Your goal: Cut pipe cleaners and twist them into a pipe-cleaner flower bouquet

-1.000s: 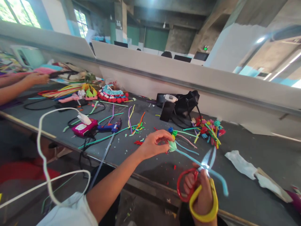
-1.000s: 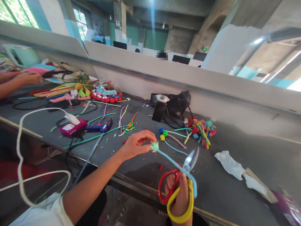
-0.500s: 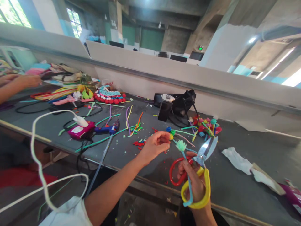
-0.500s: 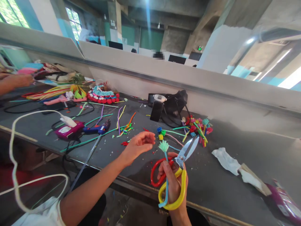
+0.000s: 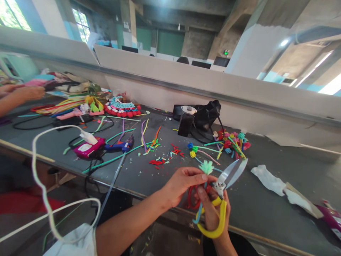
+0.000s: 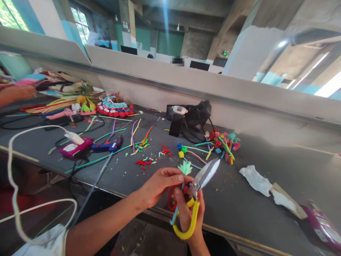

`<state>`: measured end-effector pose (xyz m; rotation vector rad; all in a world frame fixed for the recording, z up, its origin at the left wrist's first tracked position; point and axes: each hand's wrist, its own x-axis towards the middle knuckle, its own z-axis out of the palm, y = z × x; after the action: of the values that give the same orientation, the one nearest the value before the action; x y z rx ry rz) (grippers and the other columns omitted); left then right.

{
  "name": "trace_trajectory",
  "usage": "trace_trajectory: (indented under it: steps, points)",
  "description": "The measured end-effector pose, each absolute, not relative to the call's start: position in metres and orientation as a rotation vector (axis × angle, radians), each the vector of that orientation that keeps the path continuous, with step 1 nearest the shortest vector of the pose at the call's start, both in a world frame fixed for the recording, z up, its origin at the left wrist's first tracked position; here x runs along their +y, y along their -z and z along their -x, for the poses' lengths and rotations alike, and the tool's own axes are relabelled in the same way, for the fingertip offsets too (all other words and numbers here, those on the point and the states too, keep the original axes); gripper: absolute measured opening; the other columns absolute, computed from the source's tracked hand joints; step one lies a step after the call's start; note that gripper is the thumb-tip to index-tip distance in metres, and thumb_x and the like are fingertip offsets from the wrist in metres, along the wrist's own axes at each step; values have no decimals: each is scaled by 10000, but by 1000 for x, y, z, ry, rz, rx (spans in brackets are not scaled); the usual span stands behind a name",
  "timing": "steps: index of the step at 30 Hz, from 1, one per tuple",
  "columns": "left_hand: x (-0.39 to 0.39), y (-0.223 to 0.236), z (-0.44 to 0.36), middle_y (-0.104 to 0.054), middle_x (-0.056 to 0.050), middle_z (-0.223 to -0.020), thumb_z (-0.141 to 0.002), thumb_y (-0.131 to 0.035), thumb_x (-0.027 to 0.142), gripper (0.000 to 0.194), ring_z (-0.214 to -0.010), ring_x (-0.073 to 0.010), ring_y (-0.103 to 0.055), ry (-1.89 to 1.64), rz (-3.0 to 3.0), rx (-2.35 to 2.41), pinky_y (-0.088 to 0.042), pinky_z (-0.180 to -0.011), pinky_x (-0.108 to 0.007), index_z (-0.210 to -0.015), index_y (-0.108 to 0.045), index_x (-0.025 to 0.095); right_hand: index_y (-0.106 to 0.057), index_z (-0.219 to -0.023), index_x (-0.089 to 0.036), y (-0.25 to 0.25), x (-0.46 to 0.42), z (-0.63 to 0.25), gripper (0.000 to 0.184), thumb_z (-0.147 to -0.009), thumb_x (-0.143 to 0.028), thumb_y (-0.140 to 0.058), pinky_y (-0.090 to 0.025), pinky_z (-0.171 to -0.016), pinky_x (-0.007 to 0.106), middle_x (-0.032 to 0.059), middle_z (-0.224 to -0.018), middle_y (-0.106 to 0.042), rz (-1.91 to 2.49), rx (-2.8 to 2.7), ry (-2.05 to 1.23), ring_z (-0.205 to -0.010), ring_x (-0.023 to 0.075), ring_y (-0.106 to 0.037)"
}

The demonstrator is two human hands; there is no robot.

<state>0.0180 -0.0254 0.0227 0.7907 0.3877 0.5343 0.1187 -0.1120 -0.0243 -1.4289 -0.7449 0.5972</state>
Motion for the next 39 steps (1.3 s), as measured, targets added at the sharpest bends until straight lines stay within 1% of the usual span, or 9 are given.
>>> trace_trajectory:
  steps: [5,9,12,16,21,27,33,36,39]
  points:
    - [-24,-16,-20,-746,-119,-973,-676,-823,359,292,-520,-103,-582,-545,-734,337,-419,-439,-219,-754,-670,123,-588,-1013,-172,20,-114,-113,456,-732,-480,-774,-533,-429,263,-9,-577,-673,1346,-775,-598,-472,176,-643]
    - [-25,-15,-21,-752,-96,-934,-647,-847,330,321,-611,-170,-663,-594,-726,349,-444,-455,-229,-836,-660,152,-591,-949,-186,9,-116,-103,398,-731,-460,-782,-483,-395,219,-36,-550,-644,1338,-691,-584,-434,138,-601]
    - [-20,-22,-20,-741,-45,-803,-618,-867,286,303,-721,-187,-698,-741,-752,399,-490,-584,-243,-796,-663,150,-592,-1025,-193,6,-117,-103,413,-760,-464,-757,-475,-415,210,-31,-591,-654,1292,-699,-626,-467,130,-595]
    - [-6,-33,-10,-739,-32,-737,-615,-868,269,302,-711,-177,-707,-893,-862,402,-507,-730,-286,-784,-652,145,-566,-1119,-208,12,-119,-112,390,-840,-456,-681,-498,-458,222,-33,-622,-634,1214,-780,-705,-514,134,-589]
    - [10,-37,4,-737,-44,-750,-674,-831,287,287,-637,-170,-705,-852,-969,387,-478,-627,-249,-782,-608,143,-532,-1174,-207,26,-123,-117,361,-897,-422,-618,-448,-395,205,-40,-573,-580,1074,-909,-837,-449,120,-530]
    - [10,-34,5,-692,-27,-706,-691,-812,275,275,-522,-125,-633,-733,-883,379,-499,-522,-245,-756,-581,141,-564,-1117,-207,24,-127,-108,403,-811,-404,-735,-455,-416,197,-39,-595,-598,1172,-768,-947,-454,100,-520]
    - [8,-35,3,-653,-16,-673,-677,-807,243,273,-460,-54,-499,-706,-792,422,-305,-373,-154,-746,-559,148,-565,-1104,-203,22,-128,-106,417,-800,-430,-738,-447,-380,191,-50,-553,-578,1158,-769,-985,-401,89,-491]
    - [9,-33,4,-621,4,-614,-704,-763,216,225,-407,-22,-390,-717,-800,444,-188,-377,-165,-768,-556,156,-556,-1109,-204,24,-127,-108,420,-809,-443,-727,-453,-376,196,-50,-546,-574,1148,-778,-999,-395,91,-489]
    - [11,-32,5,-600,3,-588,-718,-689,183,138,-400,-28,-367,-698,-824,457,-167,-398,-189,-802,-585,152,-555,-1116,-198,27,-127,-110,432,-809,-446,-730,-443,-380,190,-46,-553,-576,1178,-771,-991,-408,91,-489]
